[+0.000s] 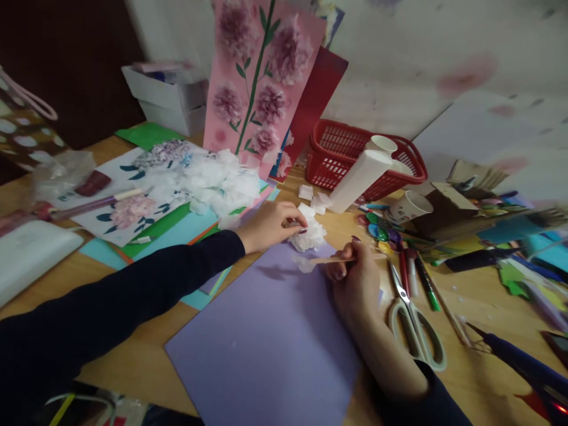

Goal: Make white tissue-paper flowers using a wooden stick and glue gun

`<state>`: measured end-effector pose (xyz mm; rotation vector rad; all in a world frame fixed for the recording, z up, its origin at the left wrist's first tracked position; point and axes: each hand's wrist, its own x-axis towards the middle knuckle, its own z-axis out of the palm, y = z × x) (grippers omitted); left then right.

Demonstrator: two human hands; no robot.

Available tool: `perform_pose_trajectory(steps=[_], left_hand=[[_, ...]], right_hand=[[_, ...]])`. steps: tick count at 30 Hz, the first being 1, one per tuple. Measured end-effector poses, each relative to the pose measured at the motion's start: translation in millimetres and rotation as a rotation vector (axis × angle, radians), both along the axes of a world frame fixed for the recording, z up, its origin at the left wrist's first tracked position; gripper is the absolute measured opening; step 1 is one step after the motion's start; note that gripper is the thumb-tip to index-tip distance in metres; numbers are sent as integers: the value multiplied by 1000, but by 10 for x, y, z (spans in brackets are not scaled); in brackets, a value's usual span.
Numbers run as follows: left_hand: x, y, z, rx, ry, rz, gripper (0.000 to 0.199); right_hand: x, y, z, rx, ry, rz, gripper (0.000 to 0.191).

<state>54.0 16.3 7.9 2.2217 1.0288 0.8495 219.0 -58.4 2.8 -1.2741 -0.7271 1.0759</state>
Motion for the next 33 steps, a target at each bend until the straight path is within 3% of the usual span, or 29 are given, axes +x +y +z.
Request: perform_pose_trajectory(steps=[6, 10, 13, 20, 27, 33], left_hand=[[32, 30, -39, -117, -113, 55, 6], [46, 64, -74, -155, -168, 39, 8], [54, 87, -104, -142, -173, 32, 7], [46, 141, -158, -191, -214, 23, 7], [-129, 226, -104, -201, -141, -185, 27], [-136, 247, -102, -160, -71, -144, 17]], right_hand=[[-1, -46, -5, 152, -205, -211, 34], [32, -62, 25, 262, -235, -324, 29], [71, -39, 35, 259, -247, -378, 22], [121, -15, 16, 320, -297, -324, 23], [-21, -135, 54, 394, -447, -325, 38], [-34, -213, -35, 436, -870, -167, 49]])
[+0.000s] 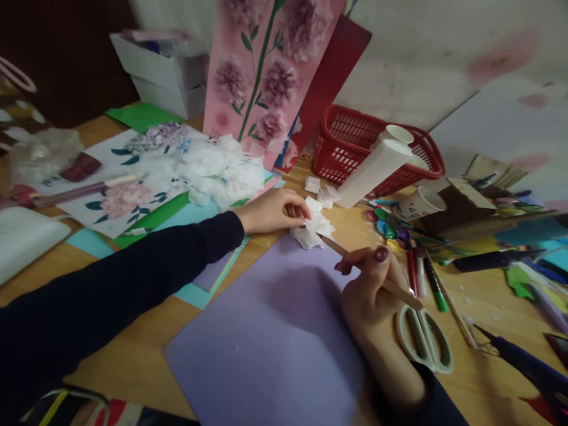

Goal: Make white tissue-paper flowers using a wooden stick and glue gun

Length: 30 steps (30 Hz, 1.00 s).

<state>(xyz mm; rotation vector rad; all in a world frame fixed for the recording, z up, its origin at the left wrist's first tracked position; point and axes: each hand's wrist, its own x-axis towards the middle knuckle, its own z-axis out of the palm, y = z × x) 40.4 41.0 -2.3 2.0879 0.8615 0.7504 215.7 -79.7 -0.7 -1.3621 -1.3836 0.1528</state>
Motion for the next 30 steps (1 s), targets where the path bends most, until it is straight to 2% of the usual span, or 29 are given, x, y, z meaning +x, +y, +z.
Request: perform_pose_trajectory(steps=[4, 9, 15, 24, 26, 30], left_hand=[[39, -3, -28, -64, -37, 27, 12], [58, -17, -42, -106, -89, 35, 10], [66, 1, -76, -126, -130, 10, 11], [61, 55, -155, -188, -103, -35, 12], [21, 48, -140, -205, -81, -42, 25], [-79, -26, -86, -78, 79, 19, 87]], right_hand=[[53, -6, -79, -49, -212, 57, 47], [41, 22, -90, 11, -393, 83, 39], [50, 55, -96, 12, -524, 103, 33], [7, 156, -81, 18, -671, 221, 26], [2, 168, -78, 7, -673, 218, 25], [34, 170, -121, -49, -611, 168, 25]])
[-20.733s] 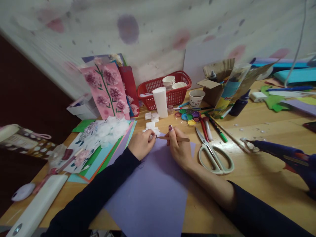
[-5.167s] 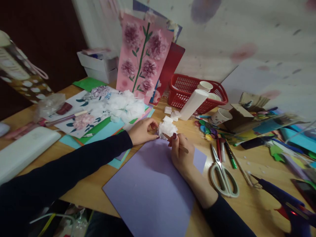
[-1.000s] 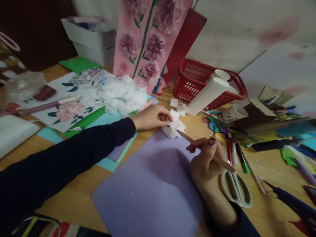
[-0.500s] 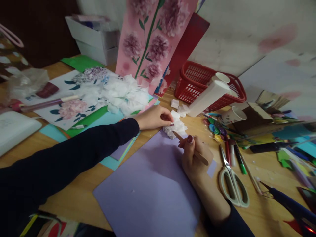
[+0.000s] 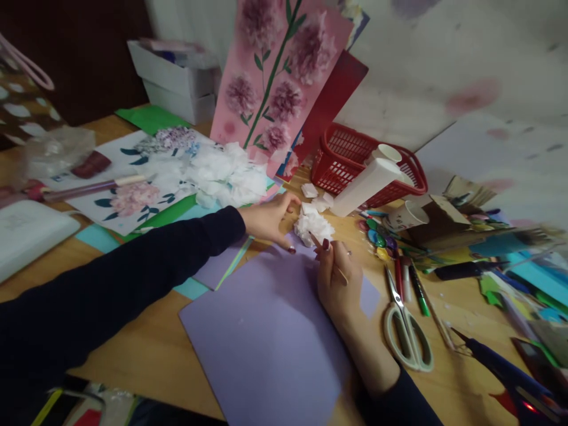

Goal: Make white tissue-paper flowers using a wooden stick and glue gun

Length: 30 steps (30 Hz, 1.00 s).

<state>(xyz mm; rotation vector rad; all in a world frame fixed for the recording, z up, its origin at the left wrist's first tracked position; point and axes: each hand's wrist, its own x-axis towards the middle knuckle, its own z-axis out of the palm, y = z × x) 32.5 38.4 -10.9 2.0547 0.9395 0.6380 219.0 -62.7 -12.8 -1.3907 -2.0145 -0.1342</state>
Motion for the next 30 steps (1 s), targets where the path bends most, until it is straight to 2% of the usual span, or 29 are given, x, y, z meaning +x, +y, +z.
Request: perform_pose_trajectory(steps=[3, 7, 12, 16, 23, 30], left_hand=[[-14, -61, 27, 140, 180, 8, 106], [20, -81, 36, 209, 311, -28, 106], [22, -77, 43, 211, 335, -56, 104], [18, -102, 90, 174, 384, -69, 104], [35, -136, 145, 147, 430, -47, 104], [22, -112, 124, 143, 444, -54, 107]], right_hand=[[6, 9, -7, -47, 50, -35, 25], [-68, 85, 141, -127, 73, -77, 28], [-173, 205, 343, -174, 26, -85, 29], [-155, 204, 320, -171, 12, -48, 27], [-61, 89, 265, -121, 372, -176, 43], [-64, -12, 267, -59, 480, -210, 48]])
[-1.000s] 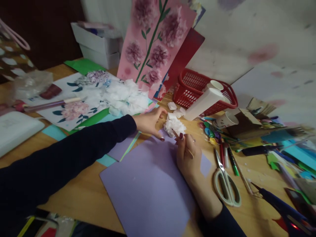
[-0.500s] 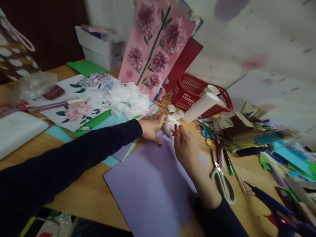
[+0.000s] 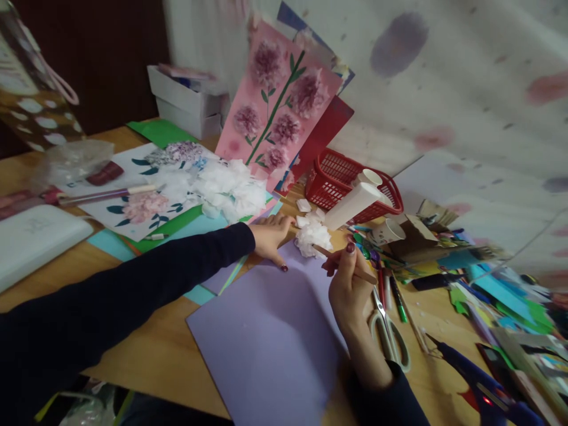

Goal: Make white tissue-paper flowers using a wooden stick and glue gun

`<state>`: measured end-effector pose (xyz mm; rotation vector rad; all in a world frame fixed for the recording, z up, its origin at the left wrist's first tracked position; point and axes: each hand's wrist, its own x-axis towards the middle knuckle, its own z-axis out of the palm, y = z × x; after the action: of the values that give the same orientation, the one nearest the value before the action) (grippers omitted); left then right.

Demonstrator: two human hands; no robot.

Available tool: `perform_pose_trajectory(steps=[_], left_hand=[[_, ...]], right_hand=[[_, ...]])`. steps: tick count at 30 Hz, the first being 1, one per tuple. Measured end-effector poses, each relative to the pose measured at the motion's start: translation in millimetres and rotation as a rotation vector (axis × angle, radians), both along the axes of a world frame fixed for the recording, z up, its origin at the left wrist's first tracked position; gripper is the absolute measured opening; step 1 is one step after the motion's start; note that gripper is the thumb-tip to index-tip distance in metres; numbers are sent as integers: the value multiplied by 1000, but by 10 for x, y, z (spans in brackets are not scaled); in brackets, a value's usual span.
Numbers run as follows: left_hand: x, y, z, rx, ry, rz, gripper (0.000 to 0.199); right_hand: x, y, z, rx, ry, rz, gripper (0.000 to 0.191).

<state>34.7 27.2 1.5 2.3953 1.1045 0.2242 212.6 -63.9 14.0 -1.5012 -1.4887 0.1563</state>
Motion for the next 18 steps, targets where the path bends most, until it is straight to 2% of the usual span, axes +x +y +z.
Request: perform_pose_trajectory(steps=[3, 7, 9, 13, 18], left_hand=[[-13, -9, -34, 5, -47, -20, 105], [16, -58, -83, 62, -99, 3, 98], [42, -85, -89, 72, -116, 25, 98], [68, -109, -62, 45, -109, 36, 99], [62, -108, -42, 40, -89, 36, 94]], right_hand=[[46, -1, -27, -22, -45, 40, 44], [129, -18, -54, -96, -311, 260, 29], [153, -48, -48, -128, -358, 296, 25], [173, -119, -36, -170, -284, 268, 25], [191, -172, -31, -198, -161, 307, 16]])
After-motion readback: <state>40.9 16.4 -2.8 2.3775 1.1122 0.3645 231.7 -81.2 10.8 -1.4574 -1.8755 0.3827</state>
